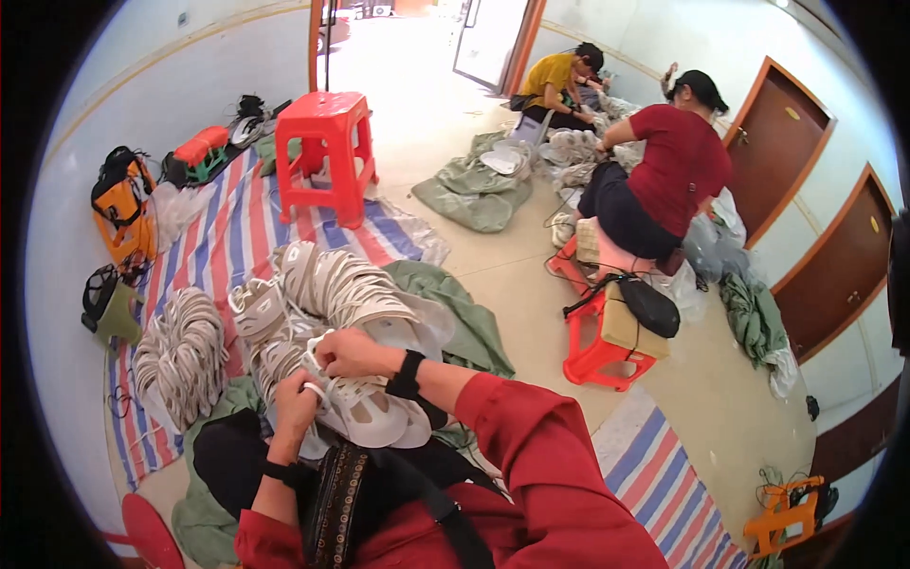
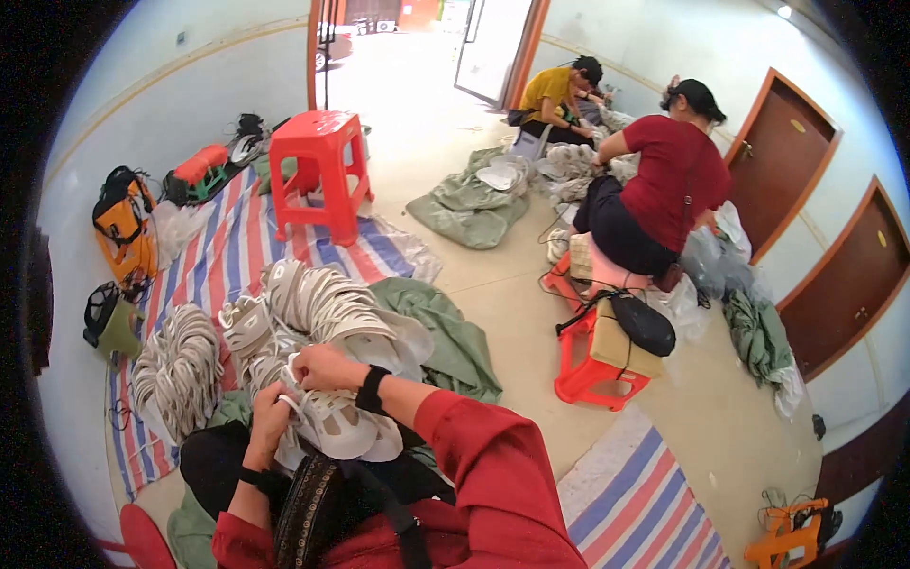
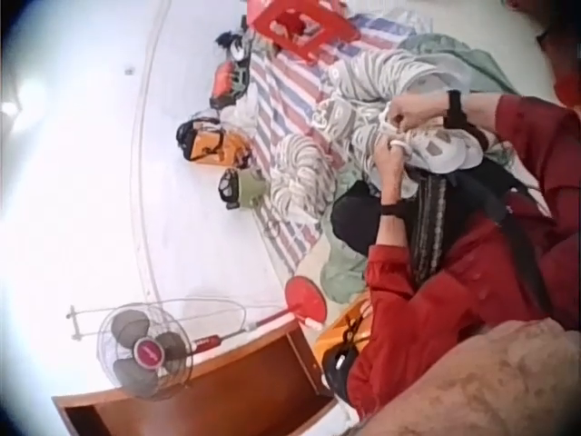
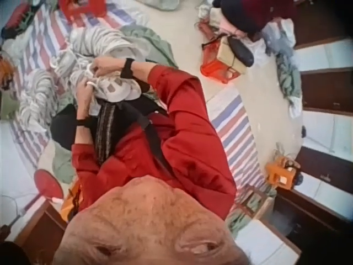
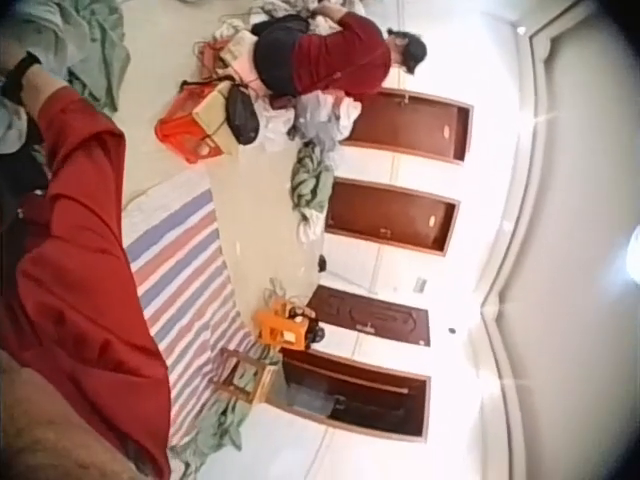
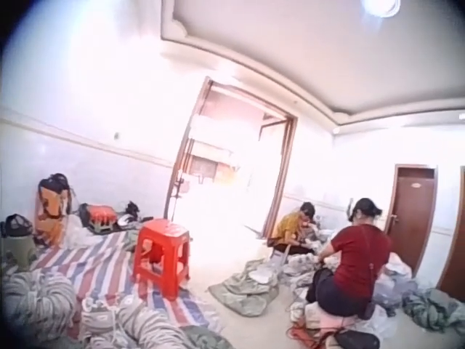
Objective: The recorder is lacing white sneakers while sitting on the floor in a shared workspace.
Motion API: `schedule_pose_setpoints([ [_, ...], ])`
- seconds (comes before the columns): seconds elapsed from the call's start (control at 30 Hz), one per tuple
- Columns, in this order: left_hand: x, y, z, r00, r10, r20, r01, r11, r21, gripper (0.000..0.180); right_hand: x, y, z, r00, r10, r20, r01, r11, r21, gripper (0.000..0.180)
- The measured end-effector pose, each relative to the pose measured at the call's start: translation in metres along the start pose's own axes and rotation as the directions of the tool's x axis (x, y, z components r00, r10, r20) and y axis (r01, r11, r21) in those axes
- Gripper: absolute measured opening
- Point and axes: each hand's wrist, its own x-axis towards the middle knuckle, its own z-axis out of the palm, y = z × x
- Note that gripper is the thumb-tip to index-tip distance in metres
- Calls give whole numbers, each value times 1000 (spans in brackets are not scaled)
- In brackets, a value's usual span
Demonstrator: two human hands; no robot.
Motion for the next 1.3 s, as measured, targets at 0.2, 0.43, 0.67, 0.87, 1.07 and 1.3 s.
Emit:
schedule_pose_setpoints([
  [0.2,6,-8,3,984,-150,101,171,953,-249,15,8,9,-3,983,29,180,-24,999,-33,16],
  [0.43,2,-5,8,984,-169,61,179,944,-278,14,11,14,2,952,4,308,5,1000,-28,16],
  [0.67,-2,-5,6,999,13,-43,-10,998,65,11,20,9,10,925,-28,380,73,992,-104,16],
  [0.87,3,6,11,866,459,-199,-377,861,342,36,16,-3,2,927,-117,356,228,930,-287,19],
  [1.07,2,18,22,878,446,-177,-358,854,378,24,8,-26,-19,939,-76,334,247,826,-506,18],
  [1.3,1,18,5,935,326,-138,-284,924,256,16,-2,0,-83,995,-97,20,77,626,-776,16],
])
